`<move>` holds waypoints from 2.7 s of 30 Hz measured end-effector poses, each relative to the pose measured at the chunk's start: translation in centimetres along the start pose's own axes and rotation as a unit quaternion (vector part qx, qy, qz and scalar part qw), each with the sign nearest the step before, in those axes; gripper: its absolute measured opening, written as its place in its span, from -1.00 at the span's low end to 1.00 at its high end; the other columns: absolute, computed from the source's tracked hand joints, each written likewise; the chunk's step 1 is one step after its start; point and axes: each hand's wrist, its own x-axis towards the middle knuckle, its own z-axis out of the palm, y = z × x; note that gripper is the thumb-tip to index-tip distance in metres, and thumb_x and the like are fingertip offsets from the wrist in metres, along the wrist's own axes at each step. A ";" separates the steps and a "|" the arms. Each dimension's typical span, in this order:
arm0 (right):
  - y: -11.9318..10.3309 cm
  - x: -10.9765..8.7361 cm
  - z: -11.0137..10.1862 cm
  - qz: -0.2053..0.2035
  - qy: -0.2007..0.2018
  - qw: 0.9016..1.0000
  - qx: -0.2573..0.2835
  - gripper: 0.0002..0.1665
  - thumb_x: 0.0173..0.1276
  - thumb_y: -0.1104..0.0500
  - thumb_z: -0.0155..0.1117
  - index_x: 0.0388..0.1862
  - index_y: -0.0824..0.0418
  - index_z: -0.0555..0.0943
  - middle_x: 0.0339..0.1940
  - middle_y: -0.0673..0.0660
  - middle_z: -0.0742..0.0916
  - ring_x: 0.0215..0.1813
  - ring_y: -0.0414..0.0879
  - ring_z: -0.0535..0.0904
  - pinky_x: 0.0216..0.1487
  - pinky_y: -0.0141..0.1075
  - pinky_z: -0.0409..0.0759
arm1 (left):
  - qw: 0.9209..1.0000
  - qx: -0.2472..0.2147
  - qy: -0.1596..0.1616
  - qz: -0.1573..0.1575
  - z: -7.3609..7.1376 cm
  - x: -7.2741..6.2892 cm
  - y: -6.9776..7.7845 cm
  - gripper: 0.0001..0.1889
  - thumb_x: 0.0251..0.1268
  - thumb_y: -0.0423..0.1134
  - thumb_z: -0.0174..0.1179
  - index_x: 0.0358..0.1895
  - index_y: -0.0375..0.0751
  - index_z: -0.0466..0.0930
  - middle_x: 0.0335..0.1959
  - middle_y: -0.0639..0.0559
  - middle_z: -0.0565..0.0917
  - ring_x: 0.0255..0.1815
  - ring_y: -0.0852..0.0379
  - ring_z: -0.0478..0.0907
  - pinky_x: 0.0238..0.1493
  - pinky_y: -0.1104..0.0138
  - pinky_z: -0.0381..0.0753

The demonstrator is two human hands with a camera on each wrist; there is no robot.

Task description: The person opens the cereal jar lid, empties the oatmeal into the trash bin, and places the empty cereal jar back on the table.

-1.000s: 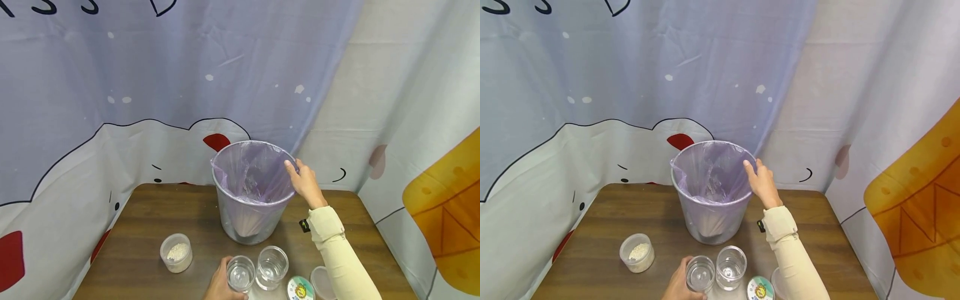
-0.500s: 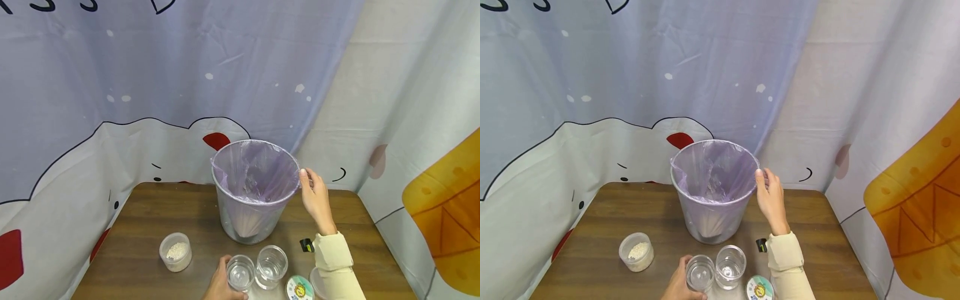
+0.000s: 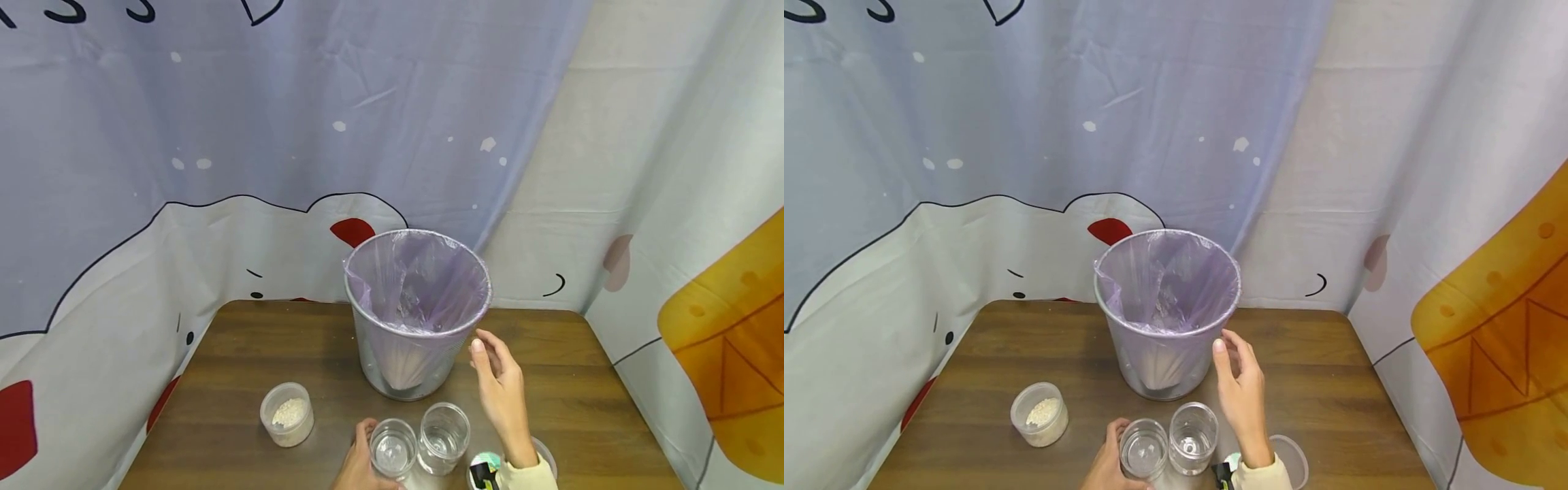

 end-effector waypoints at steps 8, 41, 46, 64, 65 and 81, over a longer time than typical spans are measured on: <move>1.2 -3.5 1.6 0.026 -0.020 0.999 0.042 -0.64 0.38 0.18 0.06 0.10 0.28 0.45 -0.07 0.18 0.61 -0.05 -0.09 0.58 -0.09 -0.40 0.57 | 0.996 -0.083 -0.003 0.013 -1.2 -0.7 -0.4 0.10 -0.61 -0.18 0.61 0.11 -0.56 0.09 0.01 -0.33 0.42 0.06 -0.02 0.44 0.10 0.29 0.46; 3.4 -8.1 6.6 0.062 -0.099 0.989 0.087 -0.50 0.18 0.23 0.28 0.12 0.13 0.43 0.02 0.11 0.55 0.03 0.07 0.50 -0.02 -0.31 0.54 | 0.894 0.080 0.129 -0.421 -15.3 -2.1 -0.6 0.37 -0.48 0.24 0.46 0.37 -0.38 -0.23 0.25 -0.54 -0.11 0.22 -0.51 -0.14 0.09 -0.33 0.09; 3.1 -8.2 6.9 0.071 -0.112 0.987 0.094 -0.50 0.17 0.20 0.30 0.11 0.13 0.43 0.02 0.11 0.54 0.05 0.10 0.47 -0.02 -0.32 0.54 | 0.904 0.031 0.165 -0.393 -14.3 -1.8 -1.7 0.38 -0.45 0.10 0.52 0.41 -0.28 -0.31 0.28 -0.48 -0.02 0.28 -0.42 -0.07 0.17 -0.25 0.08; -0.2 -8.5 7.4 0.071 -0.144 0.985 0.068 -0.46 0.09 0.33 0.32 0.10 0.20 0.45 0.00 0.10 0.56 -0.02 -0.09 0.52 -0.03 -0.16 0.55 | 0.919 0.005 0.229 -0.319 -11.7 -0.5 -3.7 0.22 -0.53 -0.07 0.58 0.36 -0.23 0.00 0.22 -0.29 0.24 0.24 -0.21 0.17 0.18 -0.04 0.15; -0.2 -8.5 7.4 0.069 -0.145 0.985 0.068 -0.45 0.09 0.33 0.33 0.10 0.20 0.45 0.00 0.10 0.56 -0.02 -0.08 0.52 -0.03 -0.16 0.55 | 0.919 0.007 0.230 -0.320 -11.7 -0.5 -3.6 0.20 -0.52 -0.06 0.57 0.35 -0.23 0.02 0.21 -0.29 0.26 0.23 -0.21 0.19 0.17 -0.04 0.16; 2.7 -8.9 8.3 0.057 -0.193 0.977 0.072 -0.32 0.08 0.20 0.37 0.21 0.05 0.35 0.12 0.05 0.48 0.08 0.09 0.44 -0.01 -0.20 0.53 | 0.926 0.024 0.187 -0.328 -11.3 0.2 -1.1 0.07 -0.44 0.14 0.51 0.27 -0.15 0.17 0.10 -0.21 0.44 0.09 -0.15 0.38 0.05 0.00 0.33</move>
